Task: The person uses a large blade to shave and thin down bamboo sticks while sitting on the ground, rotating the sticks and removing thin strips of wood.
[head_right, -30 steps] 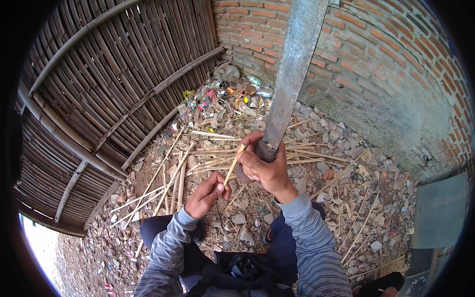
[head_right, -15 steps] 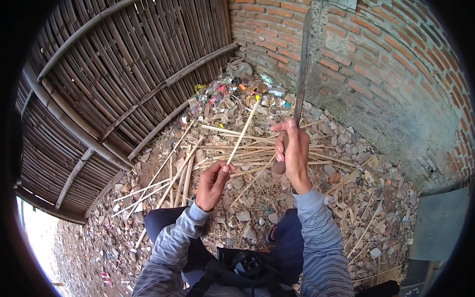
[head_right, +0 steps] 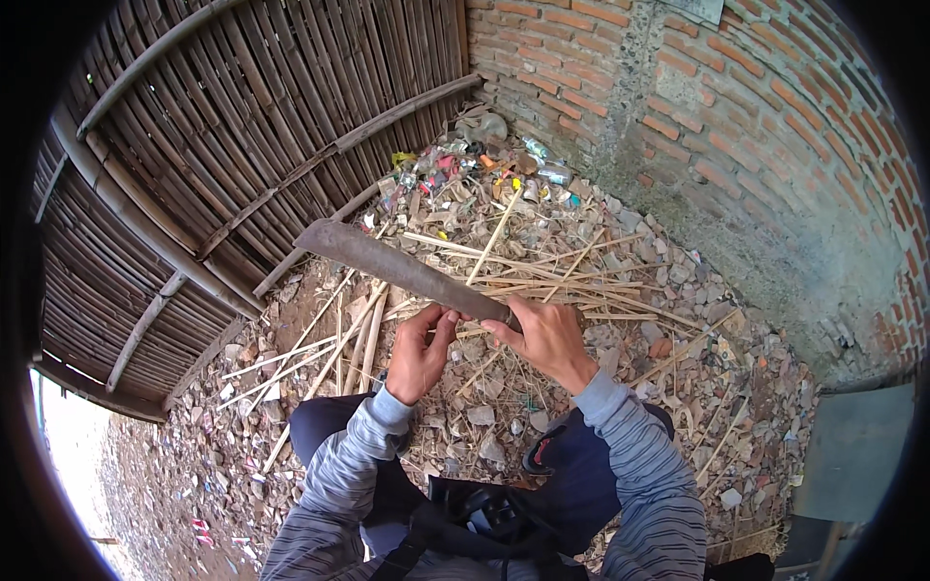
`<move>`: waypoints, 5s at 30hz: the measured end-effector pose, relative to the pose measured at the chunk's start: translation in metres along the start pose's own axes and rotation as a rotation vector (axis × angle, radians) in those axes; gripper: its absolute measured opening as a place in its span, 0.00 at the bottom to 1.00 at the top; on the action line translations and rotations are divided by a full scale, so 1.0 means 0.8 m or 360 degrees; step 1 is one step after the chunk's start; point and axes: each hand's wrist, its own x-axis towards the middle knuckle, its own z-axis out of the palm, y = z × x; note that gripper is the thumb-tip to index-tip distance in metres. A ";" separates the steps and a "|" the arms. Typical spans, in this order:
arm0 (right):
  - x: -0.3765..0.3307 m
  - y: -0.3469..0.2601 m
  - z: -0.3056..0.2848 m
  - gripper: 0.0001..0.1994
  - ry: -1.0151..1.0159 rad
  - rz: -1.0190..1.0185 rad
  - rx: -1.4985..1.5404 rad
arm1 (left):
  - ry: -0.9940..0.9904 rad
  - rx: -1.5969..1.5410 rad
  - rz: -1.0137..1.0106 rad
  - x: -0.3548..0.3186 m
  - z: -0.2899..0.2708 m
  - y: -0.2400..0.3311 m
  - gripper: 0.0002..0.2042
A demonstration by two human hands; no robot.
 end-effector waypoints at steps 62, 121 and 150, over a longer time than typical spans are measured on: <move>0.019 -0.002 -0.027 0.28 0.0146 0.0379 0.0502 | -0.0128 0.0260 0.0014 0.009 -0.045 -0.013 0.11; 0.013 -0.020 -0.011 0.29 -0.0018 0.0074 0.0109 | -0.0357 -0.0494 -0.0158 -0.009 0.000 -0.003 0.12; 0.037 0.020 -0.040 0.16 0.0163 0.0892 0.1527 | -0.0450 -0.0184 -0.0149 -0.018 -0.015 0.001 0.11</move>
